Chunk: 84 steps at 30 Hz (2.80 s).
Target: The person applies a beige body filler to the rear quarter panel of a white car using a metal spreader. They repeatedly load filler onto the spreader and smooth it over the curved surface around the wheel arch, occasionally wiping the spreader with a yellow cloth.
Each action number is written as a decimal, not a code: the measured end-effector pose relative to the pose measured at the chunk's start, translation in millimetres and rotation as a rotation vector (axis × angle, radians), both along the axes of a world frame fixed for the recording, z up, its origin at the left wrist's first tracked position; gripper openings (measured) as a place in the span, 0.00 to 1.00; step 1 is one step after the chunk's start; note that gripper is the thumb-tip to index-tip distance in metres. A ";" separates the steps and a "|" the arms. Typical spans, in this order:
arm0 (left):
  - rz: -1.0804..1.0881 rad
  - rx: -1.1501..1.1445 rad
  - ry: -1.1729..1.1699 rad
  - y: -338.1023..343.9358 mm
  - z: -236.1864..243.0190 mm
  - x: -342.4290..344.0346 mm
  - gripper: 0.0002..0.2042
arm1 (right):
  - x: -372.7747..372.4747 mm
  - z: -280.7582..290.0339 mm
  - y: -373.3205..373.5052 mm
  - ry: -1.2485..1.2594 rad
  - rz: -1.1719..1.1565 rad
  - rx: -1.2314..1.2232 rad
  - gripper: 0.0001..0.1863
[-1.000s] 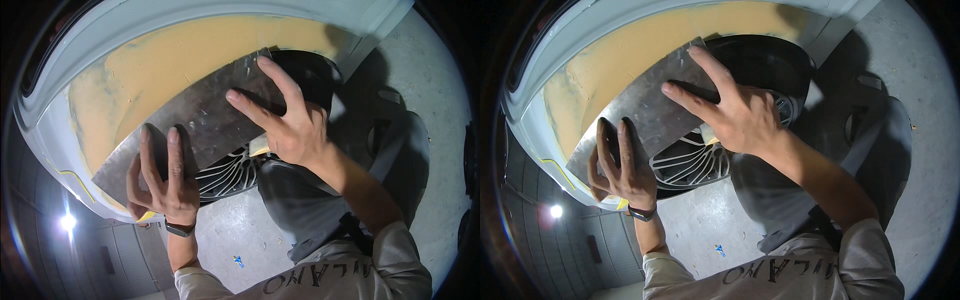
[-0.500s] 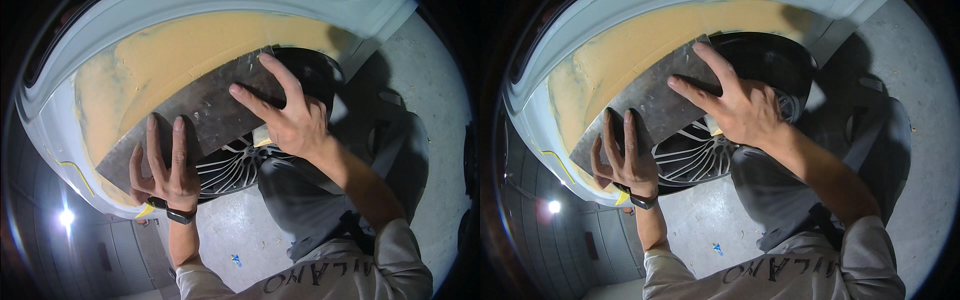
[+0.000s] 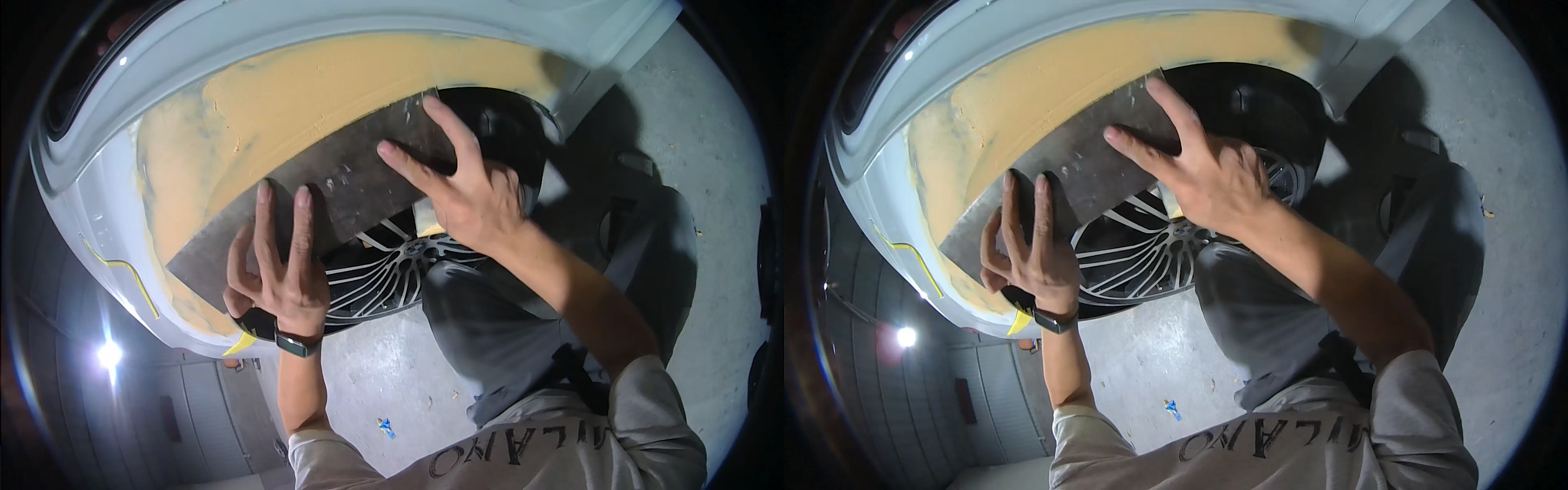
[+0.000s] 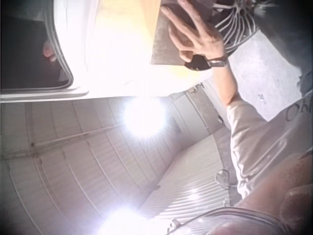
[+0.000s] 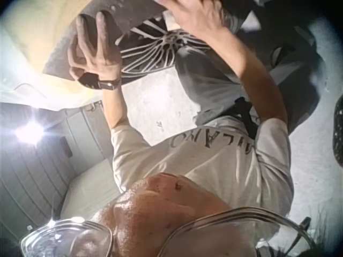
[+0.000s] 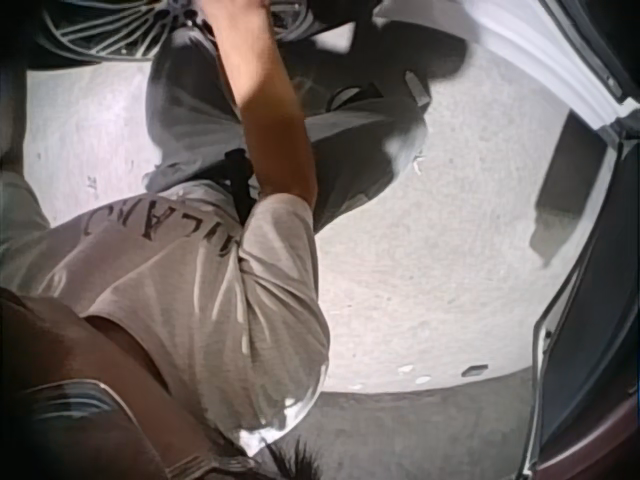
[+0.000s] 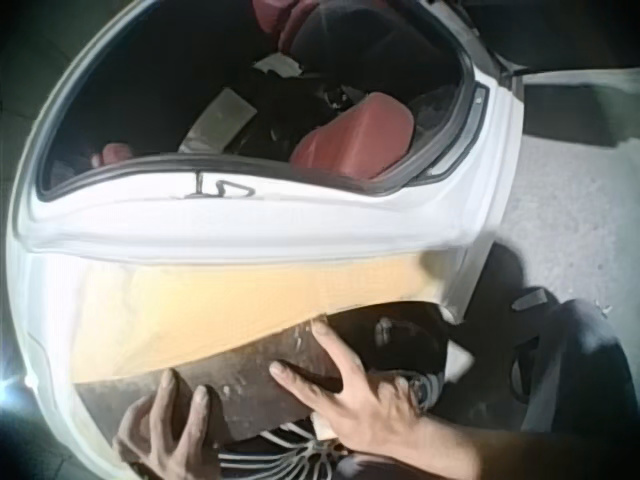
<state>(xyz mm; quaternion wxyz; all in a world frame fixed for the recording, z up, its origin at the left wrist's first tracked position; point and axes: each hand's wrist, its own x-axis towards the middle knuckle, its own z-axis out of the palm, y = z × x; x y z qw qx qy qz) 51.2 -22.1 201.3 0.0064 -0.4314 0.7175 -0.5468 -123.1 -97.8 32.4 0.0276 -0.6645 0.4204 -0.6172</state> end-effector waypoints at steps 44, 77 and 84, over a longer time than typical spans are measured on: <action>0.135 -0.056 0.017 -0.4 38.2 -36.6 0.32 | -21.4 35.9 4.1 -0.190 0.085 0.050 0.47; -0.027 0.074 -0.193 -36.6 109.3 -57.6 0.35 | -25.1 69.8 6.0 -0.290 0.072 0.152 0.50; -0.031 0.068 -0.204 -37.4 109.8 -59.0 0.23 | -23.9 72.0 4.1 -0.395 0.097 0.077 0.45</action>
